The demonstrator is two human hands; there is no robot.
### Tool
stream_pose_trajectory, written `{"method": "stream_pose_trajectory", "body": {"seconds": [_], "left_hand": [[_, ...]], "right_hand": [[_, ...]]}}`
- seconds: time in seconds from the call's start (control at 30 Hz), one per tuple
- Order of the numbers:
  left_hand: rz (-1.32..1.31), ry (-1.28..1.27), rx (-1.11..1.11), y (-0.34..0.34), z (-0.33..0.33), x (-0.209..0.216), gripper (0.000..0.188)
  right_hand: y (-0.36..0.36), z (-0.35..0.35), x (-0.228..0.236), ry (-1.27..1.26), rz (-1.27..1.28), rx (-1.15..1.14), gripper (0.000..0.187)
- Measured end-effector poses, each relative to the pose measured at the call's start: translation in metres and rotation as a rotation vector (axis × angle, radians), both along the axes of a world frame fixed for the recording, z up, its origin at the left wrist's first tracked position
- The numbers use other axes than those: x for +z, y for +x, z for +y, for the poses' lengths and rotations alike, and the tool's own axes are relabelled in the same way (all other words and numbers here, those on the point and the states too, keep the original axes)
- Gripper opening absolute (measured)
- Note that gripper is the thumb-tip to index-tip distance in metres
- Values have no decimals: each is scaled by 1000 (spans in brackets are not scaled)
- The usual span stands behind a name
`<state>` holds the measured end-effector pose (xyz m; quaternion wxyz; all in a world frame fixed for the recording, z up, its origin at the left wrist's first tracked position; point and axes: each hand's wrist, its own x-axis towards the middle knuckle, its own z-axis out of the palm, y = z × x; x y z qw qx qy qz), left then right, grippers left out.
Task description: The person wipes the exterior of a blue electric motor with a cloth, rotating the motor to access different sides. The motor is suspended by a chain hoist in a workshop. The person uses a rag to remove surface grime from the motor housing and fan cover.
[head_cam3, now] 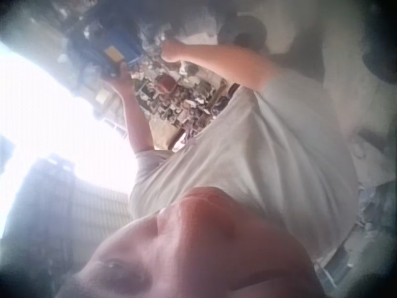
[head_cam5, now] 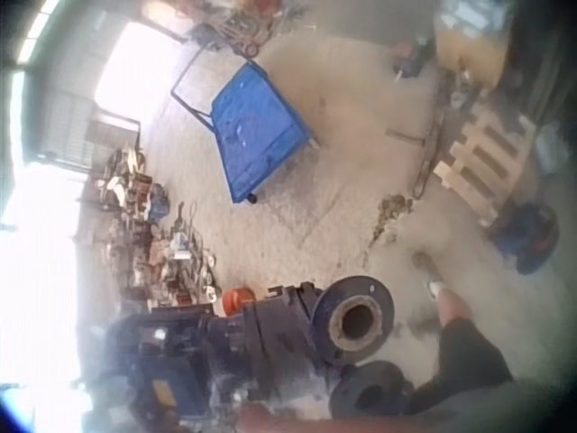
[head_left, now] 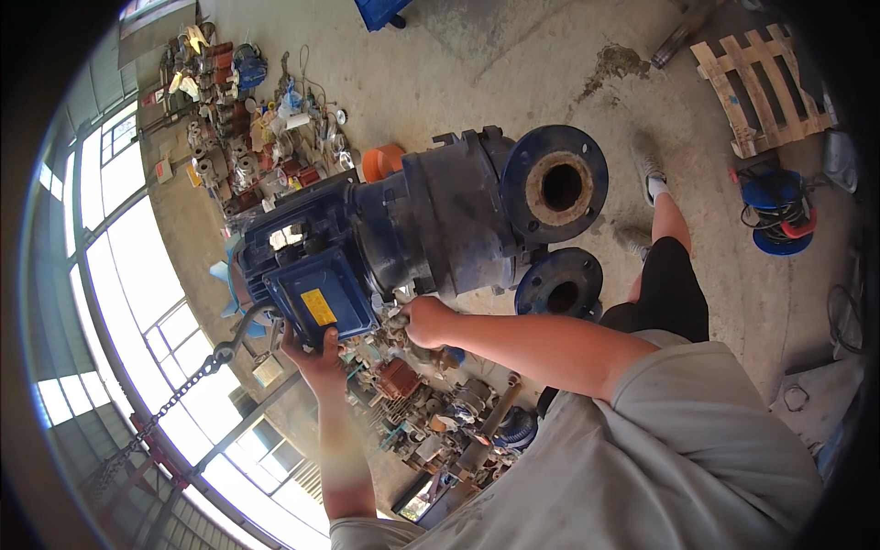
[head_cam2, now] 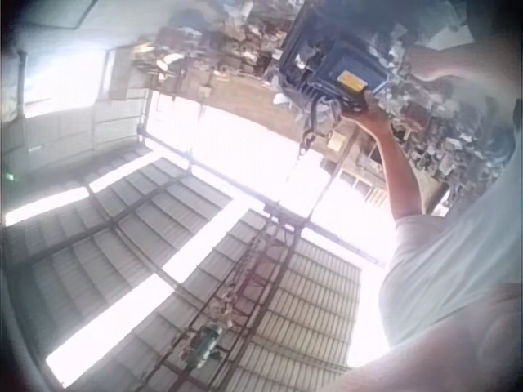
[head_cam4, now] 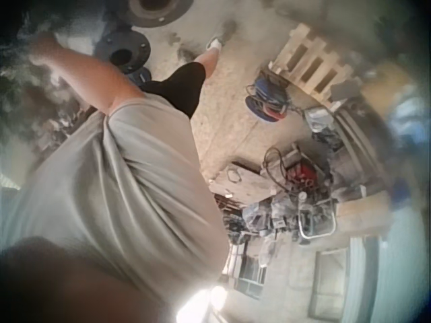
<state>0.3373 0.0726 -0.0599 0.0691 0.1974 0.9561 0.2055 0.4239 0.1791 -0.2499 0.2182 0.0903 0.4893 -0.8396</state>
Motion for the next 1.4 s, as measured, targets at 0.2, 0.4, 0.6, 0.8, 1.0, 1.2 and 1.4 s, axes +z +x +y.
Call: {"method": "stream_pose_trajectory", "body": {"seconds": [0.2, 0.4, 0.6, 0.8, 1.0, 1.2, 1.4], "left_hand": [[-29, 108, -5, -2, -10, -2, 87], [22, 86, -33, 2, -16, -7, 92], [77, 37, 21, 0, -25, -11, 94], [116, 15, -17, -2, -27, -14, 97], [225, -41, -69, 0, -25, -19, 96], [307, -91, -111, 0, -27, -25, 94], [298, -164, -29, 3, -25, -24, 94]], "right_hand": [[-36, 74, 3, -89, 108, -1048, 36], [-78, 59, -3, 492, 175, -706, 39], [-6, 14, -2, 557, 280, -452, 32], [37, 50, 9, 321, 69, -261, 61], [-36, 74, -3, 454, 341, -735, 66], [-58, 20, -32, 1265, 400, -496, 58], [6, -33, -30, 1368, 518, -328, 59]]}}
